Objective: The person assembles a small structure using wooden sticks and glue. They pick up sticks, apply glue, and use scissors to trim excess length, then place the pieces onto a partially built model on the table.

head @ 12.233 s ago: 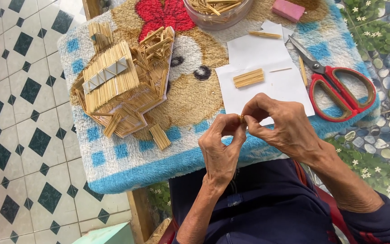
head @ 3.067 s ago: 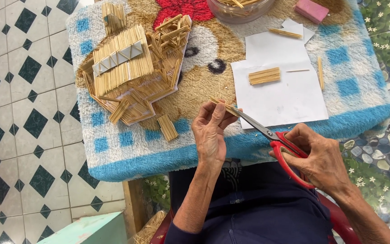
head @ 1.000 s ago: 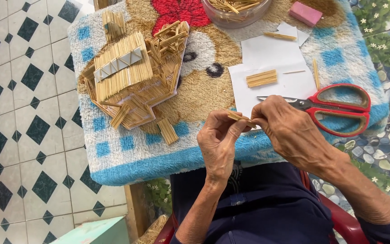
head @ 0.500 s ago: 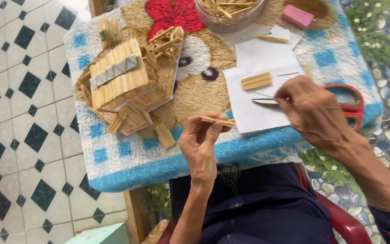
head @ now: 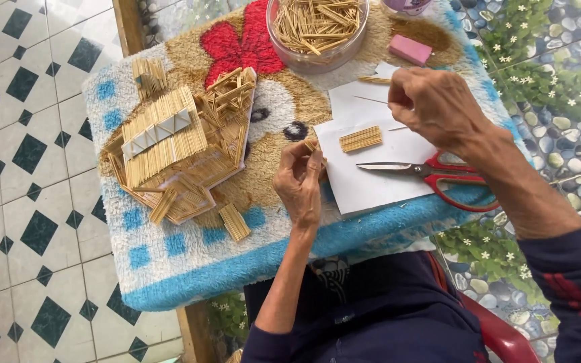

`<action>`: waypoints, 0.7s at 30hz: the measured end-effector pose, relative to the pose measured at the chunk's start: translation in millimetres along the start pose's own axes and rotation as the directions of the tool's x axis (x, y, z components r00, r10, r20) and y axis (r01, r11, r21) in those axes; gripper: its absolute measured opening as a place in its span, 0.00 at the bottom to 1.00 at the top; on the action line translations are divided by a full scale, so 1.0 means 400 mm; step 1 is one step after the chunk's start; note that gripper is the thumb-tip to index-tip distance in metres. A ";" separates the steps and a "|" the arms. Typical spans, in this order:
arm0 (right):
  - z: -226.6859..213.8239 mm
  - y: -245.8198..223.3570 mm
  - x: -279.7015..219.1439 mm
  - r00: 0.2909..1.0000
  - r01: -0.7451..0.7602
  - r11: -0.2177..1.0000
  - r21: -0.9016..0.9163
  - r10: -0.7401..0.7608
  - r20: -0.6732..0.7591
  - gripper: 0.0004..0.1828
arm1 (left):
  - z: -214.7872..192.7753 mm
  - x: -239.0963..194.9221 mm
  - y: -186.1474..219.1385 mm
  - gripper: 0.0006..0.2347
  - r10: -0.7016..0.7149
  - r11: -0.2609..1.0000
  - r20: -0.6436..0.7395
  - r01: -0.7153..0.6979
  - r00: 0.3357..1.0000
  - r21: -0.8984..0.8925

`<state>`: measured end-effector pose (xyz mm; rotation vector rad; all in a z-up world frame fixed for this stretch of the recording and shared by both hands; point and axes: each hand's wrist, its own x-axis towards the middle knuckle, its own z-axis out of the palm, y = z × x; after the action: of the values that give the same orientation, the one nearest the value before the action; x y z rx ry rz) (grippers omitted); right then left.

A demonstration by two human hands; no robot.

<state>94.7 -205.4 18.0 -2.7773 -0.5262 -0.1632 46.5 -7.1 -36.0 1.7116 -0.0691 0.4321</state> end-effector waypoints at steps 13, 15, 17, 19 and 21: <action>-0.036 -0.009 0.075 0.998 0.056 0.914 0.402 -0.036 -0.057 0.03 | 0.071 0.177 0.005 0.05 0.097 0.990 -0.021 -0.099 0.995 -0.097; -0.042 0.019 0.112 0.975 0.113 0.965 0.237 -0.061 -0.215 0.01 | 0.074 0.183 -0.027 0.05 0.085 0.988 0.000 -0.085 0.996 -0.127; -0.063 0.019 0.162 0.971 0.144 0.963 0.227 -0.094 -0.219 0.02 | 0.076 0.189 -0.025 0.05 0.080 0.984 0.011 -0.077 0.997 -0.164; -0.076 0.008 0.183 0.970 0.164 0.959 0.230 -0.115 -0.214 0.02 | 0.070 0.192 -0.030 0.05 0.062 0.980 0.033 -0.054 0.998 -0.192; -0.092 -0.005 0.183 0.977 0.152 0.960 0.233 -0.111 -0.180 0.02 | 0.068 0.202 -0.042 0.05 0.040 0.963 0.067 -0.021 0.997 -0.270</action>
<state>159.6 -190.7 65.5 -2.4624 -0.6426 -0.3318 132.9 -14.4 -29.1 1.4588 -0.1981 0.3662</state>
